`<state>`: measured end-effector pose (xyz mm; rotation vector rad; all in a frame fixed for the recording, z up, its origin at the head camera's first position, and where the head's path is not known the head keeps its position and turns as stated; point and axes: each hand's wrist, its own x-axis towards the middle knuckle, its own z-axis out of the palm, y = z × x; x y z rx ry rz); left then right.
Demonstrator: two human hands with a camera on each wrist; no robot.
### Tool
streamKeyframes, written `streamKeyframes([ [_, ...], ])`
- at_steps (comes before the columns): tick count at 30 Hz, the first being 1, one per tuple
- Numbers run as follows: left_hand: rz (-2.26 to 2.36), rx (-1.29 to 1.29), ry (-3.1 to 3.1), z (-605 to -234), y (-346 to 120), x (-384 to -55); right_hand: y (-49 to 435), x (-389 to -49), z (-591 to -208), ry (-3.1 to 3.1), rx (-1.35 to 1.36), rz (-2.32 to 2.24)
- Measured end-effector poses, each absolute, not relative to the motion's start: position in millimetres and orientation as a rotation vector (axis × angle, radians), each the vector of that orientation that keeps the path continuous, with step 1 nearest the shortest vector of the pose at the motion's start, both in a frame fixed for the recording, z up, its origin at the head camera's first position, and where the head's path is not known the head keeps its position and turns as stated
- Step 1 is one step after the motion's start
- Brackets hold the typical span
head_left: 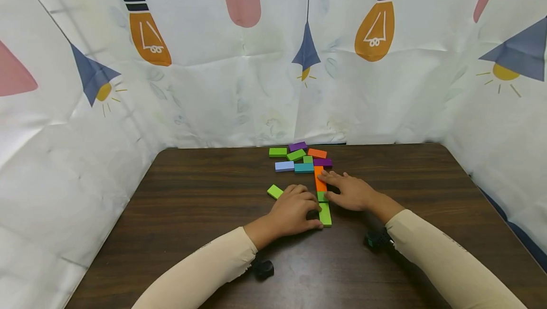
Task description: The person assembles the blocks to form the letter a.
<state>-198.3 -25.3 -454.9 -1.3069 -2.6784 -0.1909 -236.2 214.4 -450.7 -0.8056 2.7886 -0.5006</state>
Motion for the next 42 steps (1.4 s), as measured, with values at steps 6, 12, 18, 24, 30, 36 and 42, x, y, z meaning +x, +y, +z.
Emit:
streamKeyframes([
  [6,-0.166,-1.291,-2.666,-456.1,-22.8,-199.5,214.1,-235.9,-450.6,2.79,-0.795,-0.482],
  [12,-0.15,-1.282,-2.669,-456.9,-22.6,-200.2,216.0,-237.1,-450.1,2.752,-0.794,-0.463],
  [18,-0.152,-1.279,-2.677,-457.4,-23.0,-200.4,216.7,-238.2,-450.4,2.727,-0.806,-0.453],
  [24,-0.223,-1.298,-2.73,-454.4,-28.0,-201.3,217.0,-238.9,-450.1,2.718,-0.805,-0.462],
  [30,-0.291,-1.196,-2.808,-447.7,-46.7,-206.8,217.0,-239.4,-448.8,2.718,-0.805,-0.45],
  [36,-0.305,-1.035,-2.855,-445.7,-74.3,-214.8,217.1,-239.7,-451.2,2.721,-0.803,-0.446],
  [42,-0.319,-0.954,-2.89,-446.8,-96.0,-220.4,217.7,-238.7,-451.3,2.72,-0.796,-0.457],
])
